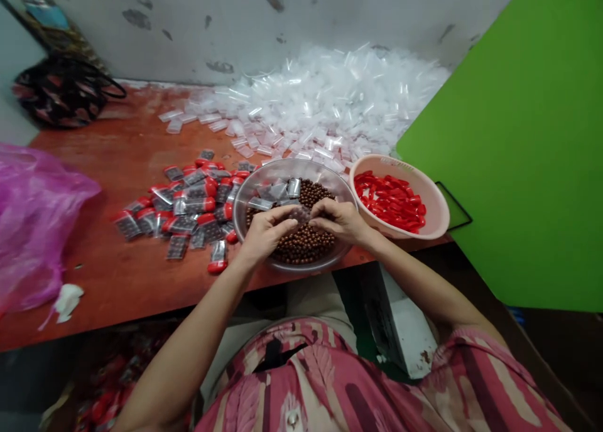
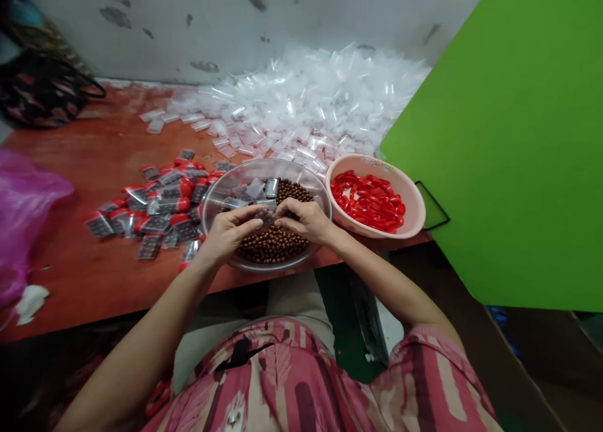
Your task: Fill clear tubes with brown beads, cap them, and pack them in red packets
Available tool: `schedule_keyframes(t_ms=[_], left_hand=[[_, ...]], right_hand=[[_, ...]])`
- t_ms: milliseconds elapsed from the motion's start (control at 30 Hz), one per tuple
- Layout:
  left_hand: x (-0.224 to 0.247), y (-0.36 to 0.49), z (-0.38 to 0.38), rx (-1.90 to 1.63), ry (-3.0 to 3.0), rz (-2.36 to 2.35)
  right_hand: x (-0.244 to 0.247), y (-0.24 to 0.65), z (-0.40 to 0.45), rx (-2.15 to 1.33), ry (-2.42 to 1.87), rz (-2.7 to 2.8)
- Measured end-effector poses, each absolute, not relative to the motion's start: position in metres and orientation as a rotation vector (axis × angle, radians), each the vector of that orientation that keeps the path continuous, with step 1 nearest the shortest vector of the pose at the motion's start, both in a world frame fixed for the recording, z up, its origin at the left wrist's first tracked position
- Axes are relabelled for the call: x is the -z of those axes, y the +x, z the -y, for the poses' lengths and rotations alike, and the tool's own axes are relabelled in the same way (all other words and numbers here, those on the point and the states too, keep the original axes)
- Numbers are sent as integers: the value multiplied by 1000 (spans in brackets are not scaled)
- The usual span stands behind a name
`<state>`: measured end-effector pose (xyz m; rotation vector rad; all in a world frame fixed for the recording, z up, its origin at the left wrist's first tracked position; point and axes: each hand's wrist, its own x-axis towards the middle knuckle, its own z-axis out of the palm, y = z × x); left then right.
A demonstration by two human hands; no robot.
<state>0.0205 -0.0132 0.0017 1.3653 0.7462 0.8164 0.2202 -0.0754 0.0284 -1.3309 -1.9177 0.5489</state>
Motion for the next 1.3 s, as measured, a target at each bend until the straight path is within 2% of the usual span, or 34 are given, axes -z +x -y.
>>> schedule_keyframes(t_ms=[167, 333, 467, 700, 833, 967, 1067, 1300], left_hand=[[0, 22, 14, -862, 1136, -791], [-10, 25, 17, -819, 991, -770], [-12, 25, 17, -805, 996, -814], [-9, 25, 17, -798, 1008, -814], [-10, 25, 18, -794, 1028, -808], [-12, 26, 18, -793, 1024, -761], [-13, 25, 20, -773, 999, -697], [-13, 24, 22, -781, 1003, -566]], right_hand=[[-38, 255, 82, -518, -1476, 1971], [-48, 339, 64, -200, -2029, 1743], [-31, 380, 45, -303, -2280, 1942], [-5, 381, 37, -179, -2076, 2279], [-13, 389, 45, -177, -2017, 1917], [-37, 380, 59, -392, -1859, 1450], [-53, 346, 69, -512, -1689, 1354], [-50, 231, 65, -411, -1605, 1716]])
